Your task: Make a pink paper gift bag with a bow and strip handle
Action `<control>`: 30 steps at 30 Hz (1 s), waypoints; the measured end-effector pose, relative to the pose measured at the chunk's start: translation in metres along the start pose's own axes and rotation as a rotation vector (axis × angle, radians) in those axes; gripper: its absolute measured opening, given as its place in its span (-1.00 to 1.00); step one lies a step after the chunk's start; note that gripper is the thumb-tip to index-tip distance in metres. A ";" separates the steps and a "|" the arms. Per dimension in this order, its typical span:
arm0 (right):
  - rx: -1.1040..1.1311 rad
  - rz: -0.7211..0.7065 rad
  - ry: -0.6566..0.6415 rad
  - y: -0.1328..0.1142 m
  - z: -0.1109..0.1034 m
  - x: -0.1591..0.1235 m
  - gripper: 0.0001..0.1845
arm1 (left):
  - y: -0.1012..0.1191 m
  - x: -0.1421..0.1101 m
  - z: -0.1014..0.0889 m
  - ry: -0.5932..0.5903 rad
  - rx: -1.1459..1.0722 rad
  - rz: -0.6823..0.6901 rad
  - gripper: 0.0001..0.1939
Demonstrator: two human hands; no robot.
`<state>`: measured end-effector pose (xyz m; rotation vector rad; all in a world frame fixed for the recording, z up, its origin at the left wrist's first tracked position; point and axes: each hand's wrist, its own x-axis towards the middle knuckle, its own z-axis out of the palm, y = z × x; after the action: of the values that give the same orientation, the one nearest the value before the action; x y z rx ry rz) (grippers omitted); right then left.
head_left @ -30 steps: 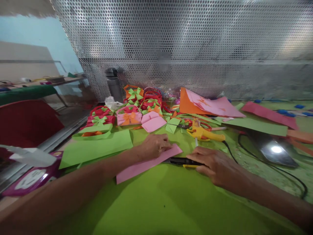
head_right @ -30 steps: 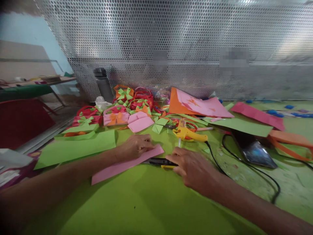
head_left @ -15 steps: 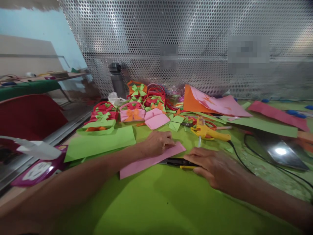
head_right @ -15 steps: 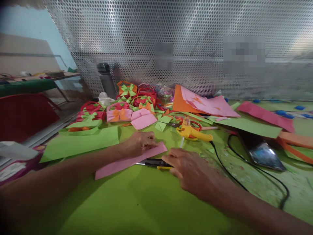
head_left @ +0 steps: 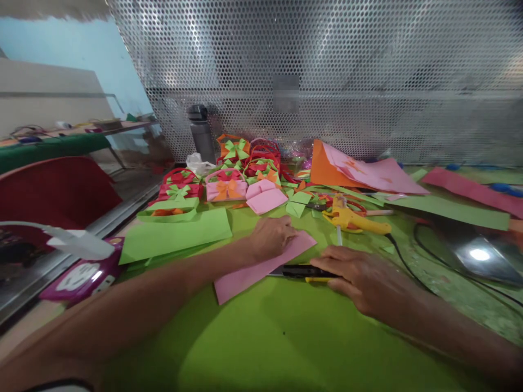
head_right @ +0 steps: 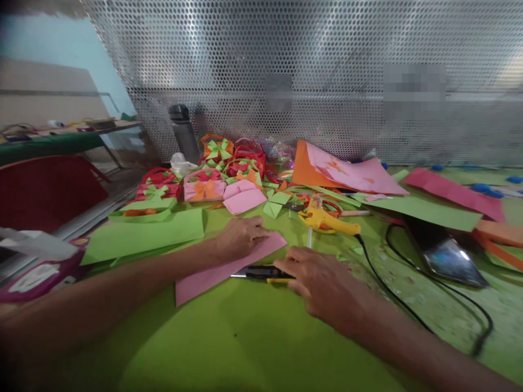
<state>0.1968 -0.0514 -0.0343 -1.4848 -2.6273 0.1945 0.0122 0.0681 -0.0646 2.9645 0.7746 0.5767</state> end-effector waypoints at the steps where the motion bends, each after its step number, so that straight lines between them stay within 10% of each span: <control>1: -0.009 -0.001 -0.003 0.002 -0.001 0.000 -0.62 | 0.001 0.001 -0.001 0.008 0.001 -0.011 -0.71; 15: -0.056 -0.064 0.087 0.019 0.004 -0.007 -0.60 | -0.005 -0.043 -0.054 -0.148 -0.085 0.315 -0.65; 30: 0.021 -0.010 0.029 0.020 0.003 -0.007 -0.61 | -0.012 -0.068 -0.061 -0.420 -0.227 0.245 -0.48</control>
<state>0.2167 -0.0471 -0.0407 -1.4565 -2.6013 0.1983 -0.0702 0.0423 -0.0329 2.8307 0.2913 0.0301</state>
